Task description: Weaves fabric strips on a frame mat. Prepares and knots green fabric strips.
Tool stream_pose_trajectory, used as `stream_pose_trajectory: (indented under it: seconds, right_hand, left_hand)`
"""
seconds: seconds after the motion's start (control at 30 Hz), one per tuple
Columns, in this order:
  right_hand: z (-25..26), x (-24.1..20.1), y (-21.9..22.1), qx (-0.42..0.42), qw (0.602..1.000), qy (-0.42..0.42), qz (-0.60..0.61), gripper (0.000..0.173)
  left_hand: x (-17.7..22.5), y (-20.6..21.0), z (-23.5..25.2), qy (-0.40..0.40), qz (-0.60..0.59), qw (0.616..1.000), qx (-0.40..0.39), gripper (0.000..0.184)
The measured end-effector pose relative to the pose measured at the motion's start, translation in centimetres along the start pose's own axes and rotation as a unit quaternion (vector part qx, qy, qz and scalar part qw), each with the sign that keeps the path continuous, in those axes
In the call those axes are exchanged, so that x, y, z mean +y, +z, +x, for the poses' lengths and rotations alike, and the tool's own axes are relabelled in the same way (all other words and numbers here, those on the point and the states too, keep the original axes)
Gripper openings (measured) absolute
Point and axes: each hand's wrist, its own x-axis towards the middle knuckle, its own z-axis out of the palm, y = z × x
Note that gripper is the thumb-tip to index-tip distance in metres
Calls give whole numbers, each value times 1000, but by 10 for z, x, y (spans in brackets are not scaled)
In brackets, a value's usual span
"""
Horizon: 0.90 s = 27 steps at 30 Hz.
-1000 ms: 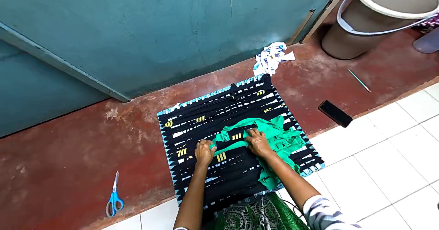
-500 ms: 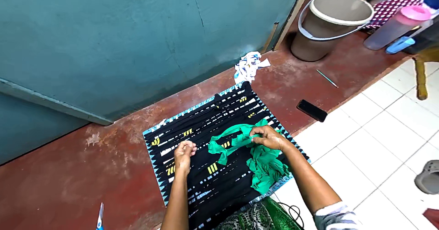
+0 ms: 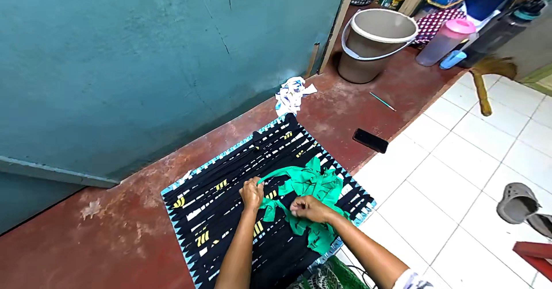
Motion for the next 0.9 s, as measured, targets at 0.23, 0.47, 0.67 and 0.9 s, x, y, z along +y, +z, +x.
stream_pose_trajectory:
  seconds: [0.23, 0.47, 0.67, 0.9]
  right_hand:
    - [57, -45, 18, 104, 896, 15, 432, 51]
    - [55, -105, -79, 243, 793, -29, 558, 24]
    - [39, -104, -139, 333, 740, -111, 573, 24]
    - [20, -96, -155, 331, 775, -99, 529, 27]
  left_hand:
    - [0, -41, -80, 178, -107, 978, 18, 22]
    - [-91, -27, -151, 83, -39, 993, 80, 22]
    - [-151, -86, -176, -16, -100, 955, 280, 25]
    - [-166, -135, -177, -104, -187, 928, 305, 27]
